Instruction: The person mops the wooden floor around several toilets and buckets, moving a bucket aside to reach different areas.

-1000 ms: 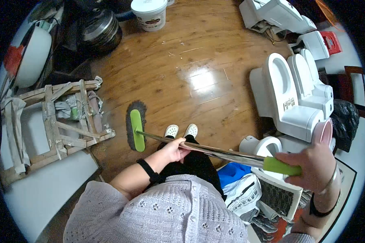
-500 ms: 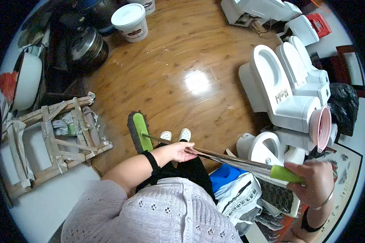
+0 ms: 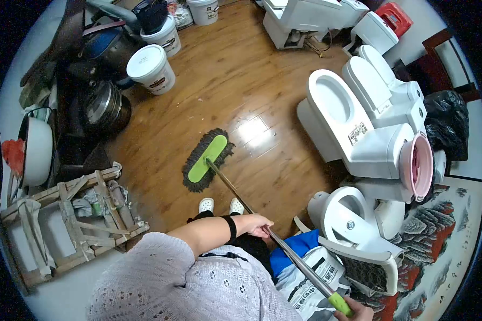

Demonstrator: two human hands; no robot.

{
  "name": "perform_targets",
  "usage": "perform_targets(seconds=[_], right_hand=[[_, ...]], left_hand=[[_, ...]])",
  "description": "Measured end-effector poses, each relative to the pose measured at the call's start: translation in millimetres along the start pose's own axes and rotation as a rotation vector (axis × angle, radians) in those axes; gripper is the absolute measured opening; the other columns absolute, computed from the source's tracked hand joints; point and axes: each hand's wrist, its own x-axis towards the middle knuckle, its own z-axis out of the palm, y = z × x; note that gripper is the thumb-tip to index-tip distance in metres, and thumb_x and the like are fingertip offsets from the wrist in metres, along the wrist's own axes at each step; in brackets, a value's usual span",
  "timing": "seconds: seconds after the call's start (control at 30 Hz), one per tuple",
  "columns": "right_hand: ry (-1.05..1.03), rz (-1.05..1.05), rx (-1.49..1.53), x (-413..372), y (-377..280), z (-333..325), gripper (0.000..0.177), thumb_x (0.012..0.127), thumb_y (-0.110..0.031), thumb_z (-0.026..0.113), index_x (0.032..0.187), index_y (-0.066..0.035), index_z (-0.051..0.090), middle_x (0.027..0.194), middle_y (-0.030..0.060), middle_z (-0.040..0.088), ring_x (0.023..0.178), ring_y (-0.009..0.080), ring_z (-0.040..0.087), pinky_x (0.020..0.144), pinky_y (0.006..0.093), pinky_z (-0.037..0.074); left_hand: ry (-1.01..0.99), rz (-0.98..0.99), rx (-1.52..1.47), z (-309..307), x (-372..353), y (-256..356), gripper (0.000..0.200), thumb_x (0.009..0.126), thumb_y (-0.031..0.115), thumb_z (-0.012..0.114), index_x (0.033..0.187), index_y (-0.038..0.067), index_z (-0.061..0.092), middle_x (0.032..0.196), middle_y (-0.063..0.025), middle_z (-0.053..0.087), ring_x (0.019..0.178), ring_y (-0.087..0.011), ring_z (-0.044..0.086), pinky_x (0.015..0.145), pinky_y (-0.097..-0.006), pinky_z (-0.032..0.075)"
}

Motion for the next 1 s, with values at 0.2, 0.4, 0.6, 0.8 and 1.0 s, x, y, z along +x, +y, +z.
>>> perform_targets(seconds=[0.2, 0.4, 0.6, 0.8, 1.0], right_hand=[[0.037, 0.073, 0.154, 57, -76, 34, 0.037, 0.049, -0.013, 0.066, 0.085, -0.007, 0.057, 0.066, 0.0146, 0.056, 0.062, 0.0243, 0.056, 0.058, 0.0268, 0.043], [-0.047, -0.128, 0.031, 126, -191, 44, 0.037, 0.058, -0.026, 0.061, 0.091, -0.011, 0.053, 0.063, 0.0136, 0.054, 0.060, 0.0287, 0.053, 0.055, 0.0337, 0.043], [-0.161, -0.241, 0.068, 175, -316, 63, 0.037, 0.063, -0.025, 0.057, 0.097, -0.011, 0.050, 0.067, 0.0163, 0.054, 0.062, 0.0301, 0.053, 0.056, 0.0338, 0.043], [-0.221, -0.257, 0.231, 178, -352, 63, 0.047, 0.062, -0.030, 0.060, 0.101, -0.007, 0.048, 0.075, 0.0168, 0.055, 0.069, 0.0301, 0.054, 0.062, 0.0313, 0.044], [-0.176, 0.054, 0.221, 126, -326, 9, 0.044, 0.059, -0.023, 0.064, 0.099, -0.009, 0.051, 0.080, 0.0148, 0.056, 0.074, 0.0243, 0.055, 0.065, 0.0274, 0.043]], left_hand=[[0.239, 0.164, 0.031, -95, -27, 44, 0.025, 0.073, 0.024, 0.048, 0.068, 0.000, 0.051, 0.064, -0.0132, 0.055, 0.053, -0.0213, 0.054, 0.045, -0.0262, 0.045], [0.689, 0.424, 0.008, -203, -94, 101, 0.021, 0.067, 0.022, 0.051, 0.062, 0.002, 0.051, 0.056, -0.0088, 0.052, 0.043, -0.0162, 0.050, 0.035, -0.0249, 0.039], [0.894, 0.491, -0.105, -341, -127, 140, 0.028, 0.069, 0.025, 0.051, 0.059, -0.001, 0.051, 0.052, -0.0100, 0.052, 0.044, -0.0186, 0.052, 0.039, -0.0284, 0.042], [0.807, 0.442, -0.143, -382, -149, 143, 0.017, 0.068, 0.018, 0.052, 0.068, 0.001, 0.049, 0.059, -0.0092, 0.049, 0.049, -0.0202, 0.052, 0.041, -0.0322, 0.043], [0.397, 0.285, -0.531, -284, -158, 137, 0.028, 0.070, 0.003, 0.044, 0.096, -0.001, 0.032, 0.079, -0.0150, 0.043, 0.063, -0.0298, 0.052, 0.048, -0.0422, 0.048]])
